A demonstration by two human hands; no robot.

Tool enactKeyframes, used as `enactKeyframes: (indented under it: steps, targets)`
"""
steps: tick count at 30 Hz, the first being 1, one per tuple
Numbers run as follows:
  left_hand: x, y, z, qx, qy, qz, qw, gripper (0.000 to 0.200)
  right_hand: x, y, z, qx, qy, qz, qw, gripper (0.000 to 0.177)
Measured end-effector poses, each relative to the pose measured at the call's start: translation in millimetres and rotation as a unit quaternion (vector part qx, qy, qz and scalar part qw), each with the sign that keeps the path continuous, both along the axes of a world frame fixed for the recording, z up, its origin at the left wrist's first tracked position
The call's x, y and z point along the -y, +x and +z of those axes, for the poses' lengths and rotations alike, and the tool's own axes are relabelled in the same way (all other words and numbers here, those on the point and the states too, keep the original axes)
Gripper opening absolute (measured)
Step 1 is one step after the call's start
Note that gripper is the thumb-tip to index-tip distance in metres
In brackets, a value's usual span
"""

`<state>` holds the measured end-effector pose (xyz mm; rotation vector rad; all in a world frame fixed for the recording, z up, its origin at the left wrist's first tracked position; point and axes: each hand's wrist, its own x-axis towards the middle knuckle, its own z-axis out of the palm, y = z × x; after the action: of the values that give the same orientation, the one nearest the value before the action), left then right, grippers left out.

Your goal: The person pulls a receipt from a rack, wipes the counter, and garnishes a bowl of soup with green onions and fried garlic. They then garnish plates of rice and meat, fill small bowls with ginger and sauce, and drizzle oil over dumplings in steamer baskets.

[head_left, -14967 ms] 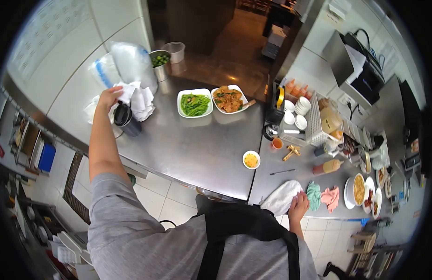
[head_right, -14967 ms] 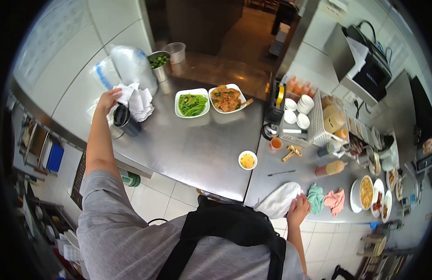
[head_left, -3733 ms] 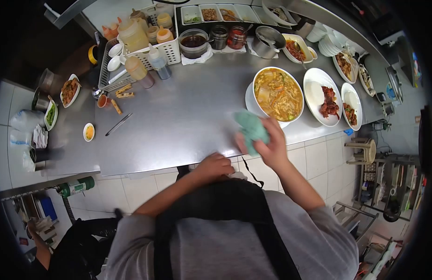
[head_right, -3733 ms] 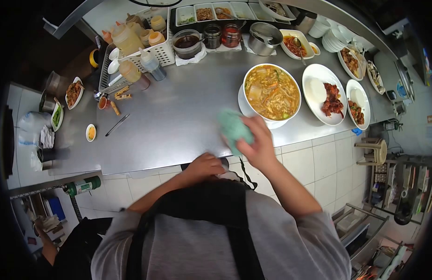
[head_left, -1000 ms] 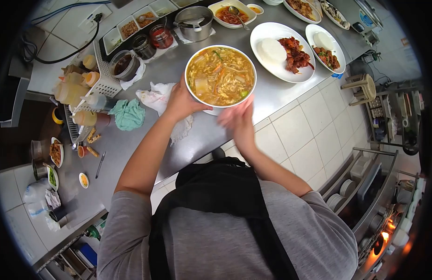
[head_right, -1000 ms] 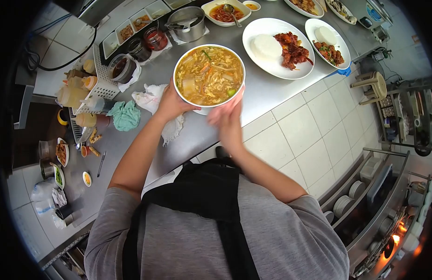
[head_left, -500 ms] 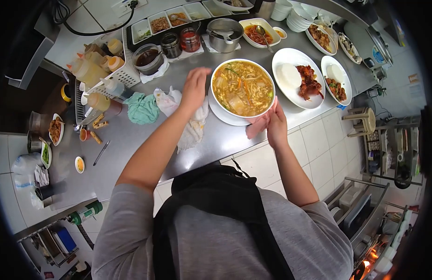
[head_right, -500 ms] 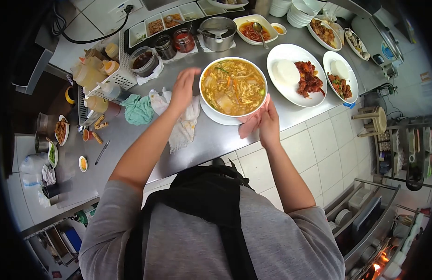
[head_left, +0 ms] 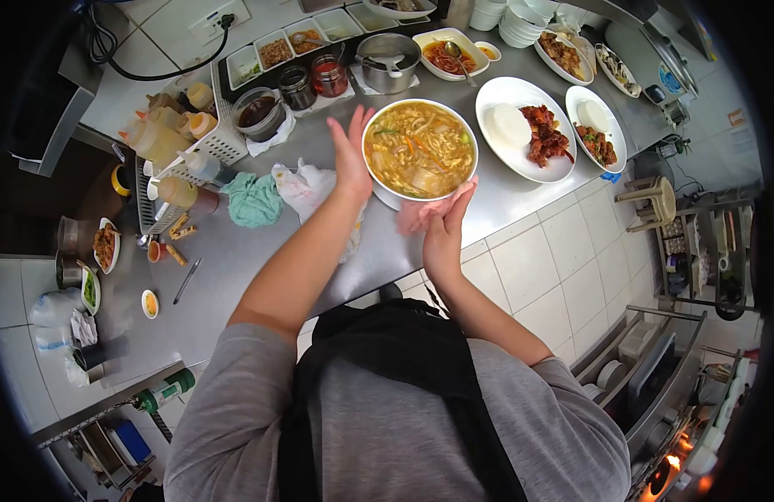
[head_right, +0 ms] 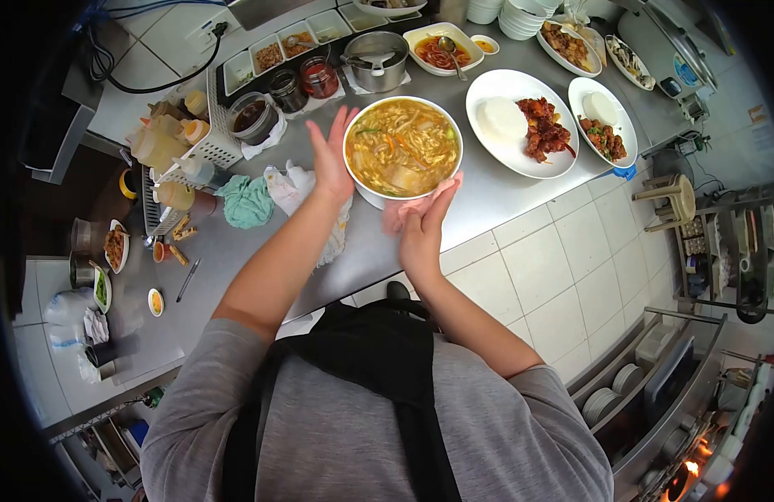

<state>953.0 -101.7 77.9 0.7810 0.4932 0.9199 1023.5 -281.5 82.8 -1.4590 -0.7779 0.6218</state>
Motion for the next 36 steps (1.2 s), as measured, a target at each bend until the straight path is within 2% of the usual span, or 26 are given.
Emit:
enactKeyframes:
  steps: [1, 3, 5, 6, 9, 11, 12, 13, 14, 15, 16, 17, 18, 19, 20, 21, 22, 23, 25, 27, 28, 30, 31, 33, 36]
  targets:
    - [11.0, -2.2, -0.6, -0.001, 0.002, 0.001, 1.000, 0.097, -3.0, 1.2, -1.0, 0.005, 0.014, -0.003, 1.000, 0.078]
    - [36.7, -2.0, -1.2, -0.008, 0.004, 0.098, 0.995, 0.095, -6.0, -9.0, 0.0, -0.027, 0.034, -0.011, 0.999, 0.077]
    - [60.0, -2.6, -2.9, -0.011, -0.011, 0.095, 0.995, 0.092, -7.6, -19.2, 0.4, -0.059, 0.054, -0.015, 0.997, 0.077]
    - [69.9, -1.3, -7.8, -0.015, -0.008, 0.101, 0.995, 0.091, -7.6, -23.7, -3.1, -0.049, 0.027, -0.025, 0.998, 0.077]
    - [107.4, -13.3, 3.6, 0.040, 0.034, 0.080, 0.995, 0.084, -1.1, -38.4, -1.1, -0.081, 0.011, -0.015, 0.997, 0.074]
    - [129.6, -23.6, -1.6, -0.085, 0.017, 0.095, 0.992, 0.073, 10.5, -49.6, 23.3, -0.295, 0.043, 0.075, 0.951, 0.071]
    - [138.2, -39.2, 2.2, -0.081, 0.020, 0.105, 0.991, 0.073, 14.0, -52.7, 24.8, -0.276, 0.023, 0.148, 0.950, 0.070]
    - [145.8, -62.6, 9.1, -0.160, 0.094, 0.070, 0.980, 0.066, 17.9, -54.9, 26.3, -0.254, 0.002, 0.219, 0.942, 0.069]
    - [148.2, -84.5, 14.0, -0.239, 0.165, 0.035, 0.956, 0.060, 20.4, -57.6, 27.9, -0.178, -0.034, 0.270, 0.945, 0.066]
    - [146.2, -100.8, 16.4, -0.193, 0.117, 0.065, 0.972, 0.049, 16.2, -58.6, 18.7, -0.105, -0.028, 0.311, 0.944, 0.066]
    - [142.5, -118.2, 17.2, -0.146, 0.070, 0.094, 0.982, 0.040, 4.7, -57.5, 35.3, -0.091, -0.056, 0.375, 0.921, 0.060]
    - [136.0, -145.1, 17.3, -0.191, 0.053, 0.102, 0.975, 0.034, -13.1, -55.5, 52.9, -0.077, -0.084, 0.437, 0.892, 0.054]
    - [129.9, -173.6, 17.3, -0.236, 0.036, 0.110, 0.965, 0.028, -39.3, -50.9, 57.1, 0.048, -0.069, 0.431, 0.898, 0.044]
    - [124.7, -193.1, 7.0, -0.216, 0.043, 0.180, 0.959, 0.023, -72.6, -49.0, 62.5, 0.171, -0.049, 0.418, 0.891, 0.036]
    - [120.1, -212.1, -3.0, -0.196, 0.051, 0.250, 0.947, 0.021, -108.6, -52.6, 78.7, 0.168, -0.045, 0.392, 0.903, 0.029]
    - [123.4, -239.9, 12.3, -0.303, 0.060, 0.242, 0.920, 0.019, -148.1, -58.0, 95.2, 0.165, -0.041, 0.364, 0.916, 0.023]
    - [130.2, -258.0, 32.7, -0.298, -0.021, 0.229, 0.927, 0.022, -192.6, -64.4, 98.7, 0.208, 0.005, 0.345, 0.915, 0.020]
    - [137.1, -277.7, 26.3, -0.364, -0.011, 0.241, 0.900, 0.025, -238.6, -72.1, 98.2, 0.248, 0.051, 0.324, 0.912, 0.019]
    - [155.9, -311.5, -8.0, -0.457, 0.034, 0.290, 0.840, 0.031, -325.8, -88.0, 92.2, 0.451, 0.058, 0.275, 0.847, 0.023]
    - [173.5, -332.3, -18.1, -0.464, 0.038, 0.302, 0.832, 0.027, -381.8, -111.1, 81.0, 0.639, 0.001, 0.192, 0.745, 0.029]
    - [181.2, -340.2, -24.8, -0.463, 0.042, 0.316, 0.827, 0.025, -397.2, -120.6, 74.3, 0.637, 0.008, 0.197, 0.746, 0.029]
    - [190.7, -353.1, -35.4, -0.447, 0.043, 0.341, 0.826, 0.023, -424.6, -132.4, 65.5, 0.672, -0.156, 0.155, 0.707, 0.031]
    - [189.4, -355.9, -32.2, -0.430, 0.038, 0.352, 0.830, 0.023, -435.1, -135.4, 63.8, 0.670, -0.152, 0.157, 0.709, 0.031]
    - [187.1, -364.0, -29.7, -0.443, 0.049, 0.318, 0.837, 0.027, -452.7, -132.9, 59.5, 0.643, -0.236, 0.161, 0.711, 0.027]
    - [166.0, -361.7, -16.6, -0.465, 0.126, 0.225, 0.847, 0.031, -494.0, -105.8, 19.0, 0.640, -0.189, 0.189, 0.720, 0.022]
